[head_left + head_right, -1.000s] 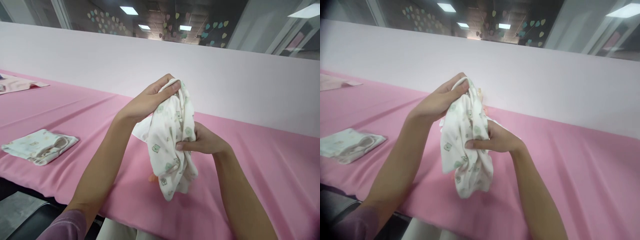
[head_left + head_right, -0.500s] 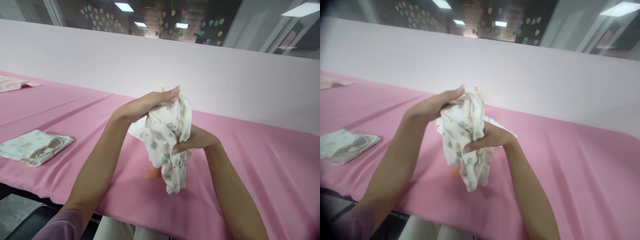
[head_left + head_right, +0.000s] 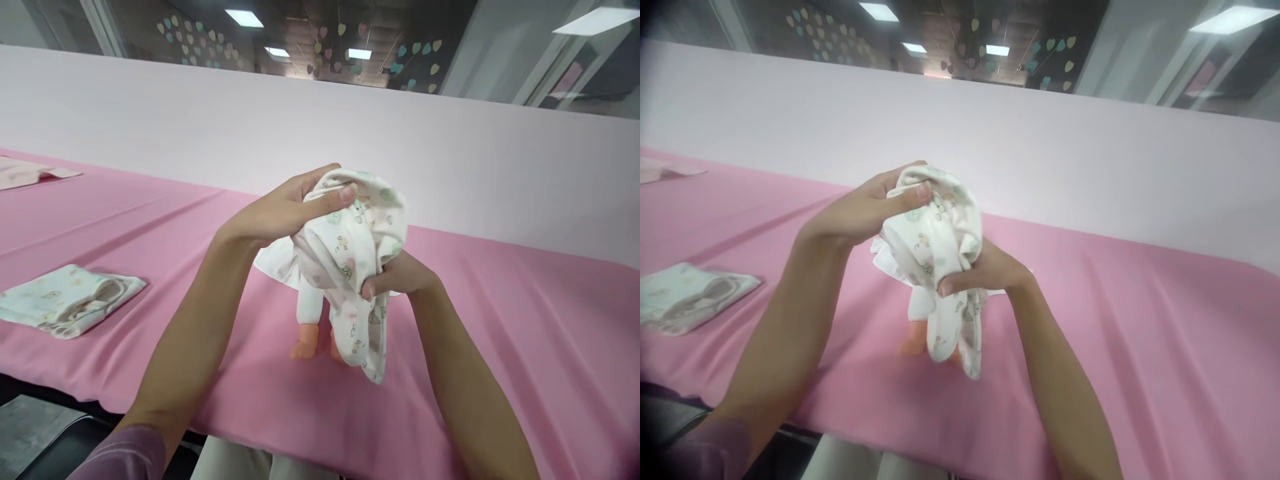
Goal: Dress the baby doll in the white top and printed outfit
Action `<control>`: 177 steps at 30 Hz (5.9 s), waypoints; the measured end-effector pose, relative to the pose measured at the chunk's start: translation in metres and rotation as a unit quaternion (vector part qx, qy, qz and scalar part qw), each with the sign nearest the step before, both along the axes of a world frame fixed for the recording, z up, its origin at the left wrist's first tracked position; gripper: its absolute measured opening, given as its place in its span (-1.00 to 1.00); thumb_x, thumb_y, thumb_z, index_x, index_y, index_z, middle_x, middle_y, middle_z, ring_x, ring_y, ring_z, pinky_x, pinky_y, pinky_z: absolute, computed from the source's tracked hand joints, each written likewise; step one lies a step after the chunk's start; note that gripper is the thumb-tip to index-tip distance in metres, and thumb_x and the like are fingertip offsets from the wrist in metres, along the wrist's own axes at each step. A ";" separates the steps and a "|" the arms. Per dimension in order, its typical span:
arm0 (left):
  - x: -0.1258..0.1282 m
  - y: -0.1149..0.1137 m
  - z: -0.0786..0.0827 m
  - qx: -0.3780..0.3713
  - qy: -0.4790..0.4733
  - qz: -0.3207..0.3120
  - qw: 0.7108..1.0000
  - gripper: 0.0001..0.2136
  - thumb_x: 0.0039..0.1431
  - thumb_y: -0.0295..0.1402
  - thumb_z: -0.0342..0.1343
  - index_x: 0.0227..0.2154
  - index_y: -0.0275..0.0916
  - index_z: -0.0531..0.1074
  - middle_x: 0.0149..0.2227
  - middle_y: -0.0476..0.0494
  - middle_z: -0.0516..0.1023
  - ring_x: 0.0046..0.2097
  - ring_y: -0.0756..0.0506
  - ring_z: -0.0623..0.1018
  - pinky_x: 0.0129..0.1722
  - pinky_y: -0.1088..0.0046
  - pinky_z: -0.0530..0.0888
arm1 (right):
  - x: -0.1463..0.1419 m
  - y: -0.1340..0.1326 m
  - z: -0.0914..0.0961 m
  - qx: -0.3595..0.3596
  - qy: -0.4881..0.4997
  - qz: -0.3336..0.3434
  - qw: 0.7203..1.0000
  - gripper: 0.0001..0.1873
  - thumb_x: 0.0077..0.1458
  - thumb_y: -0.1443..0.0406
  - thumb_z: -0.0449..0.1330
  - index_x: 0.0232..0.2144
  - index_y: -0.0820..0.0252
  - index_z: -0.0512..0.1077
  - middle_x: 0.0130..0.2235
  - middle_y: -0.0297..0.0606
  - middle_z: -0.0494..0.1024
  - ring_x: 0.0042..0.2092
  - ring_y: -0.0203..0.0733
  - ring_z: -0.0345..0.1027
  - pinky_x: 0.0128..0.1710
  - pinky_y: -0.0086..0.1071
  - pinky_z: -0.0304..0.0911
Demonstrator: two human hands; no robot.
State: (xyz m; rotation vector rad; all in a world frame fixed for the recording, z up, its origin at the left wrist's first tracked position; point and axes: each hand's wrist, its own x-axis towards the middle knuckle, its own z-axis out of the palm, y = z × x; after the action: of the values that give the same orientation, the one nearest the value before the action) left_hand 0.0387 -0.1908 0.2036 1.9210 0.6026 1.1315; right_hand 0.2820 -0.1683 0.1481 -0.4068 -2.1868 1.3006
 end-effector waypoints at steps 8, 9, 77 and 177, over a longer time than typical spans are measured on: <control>-0.019 0.012 -0.009 0.024 0.083 -0.063 0.994 -0.52 -0.02 0.00 0.54 -0.15 -0.22 0.66 -0.28 -0.18 0.68 -0.09 -0.31 0.70 -0.16 0.27 0.64 | -0.001 -0.013 0.012 0.010 0.155 -0.169 0.973 0.04 -0.26 -0.41 0.44 0.12 0.07 0.51 -0.04 -0.07 0.67 0.14 0.22 0.52 -0.01 -0.07 0.55; -0.020 0.016 -0.012 0.024 0.062 -0.062 0.996 -0.50 0.00 0.02 0.53 -0.11 -0.21 0.65 -0.26 -0.19 0.68 -0.06 -0.32 0.69 -0.13 0.25 0.65 | -0.002 -0.015 0.013 0.007 0.155 -0.170 0.973 0.07 -0.27 -0.43 0.42 0.13 0.06 0.51 -0.03 -0.06 0.66 0.15 0.23 0.51 0.00 -0.06 0.55; 0.017 0.010 -0.024 0.001 -0.015 -0.087 0.996 -0.50 0.18 0.18 0.35 -0.25 -0.23 0.55 -0.20 -0.18 0.65 0.07 -0.31 0.65 0.08 0.14 0.61 | 0.013 -0.024 0.038 -0.003 0.150 -0.179 0.972 -0.73 0.15 0.12 0.41 -0.13 0.06 0.58 -0.12 -0.22 0.67 0.08 0.09 0.54 0.10 -0.12 0.50; 0.054 0.054 -0.136 -0.202 0.271 -0.276 0.900 -0.64 0.08 -0.04 0.48 -0.19 -0.11 0.56 -0.25 0.01 0.57 -0.12 -0.14 0.59 -0.09 0.31 0.49 | 0.054 -0.058 -0.148 -0.308 0.046 -0.182 0.933 -0.36 0.14 -0.11 0.41 0.10 0.15 0.61 -0.19 -0.09 0.67 -0.17 0.06 0.57 -0.22 -0.21 0.49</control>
State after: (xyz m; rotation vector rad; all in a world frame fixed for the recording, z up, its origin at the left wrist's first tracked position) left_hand 0.0927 -0.1372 0.0678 1.8504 0.4799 0.0881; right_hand 0.3363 -0.2259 0.0002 -0.9202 -1.4866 1.7170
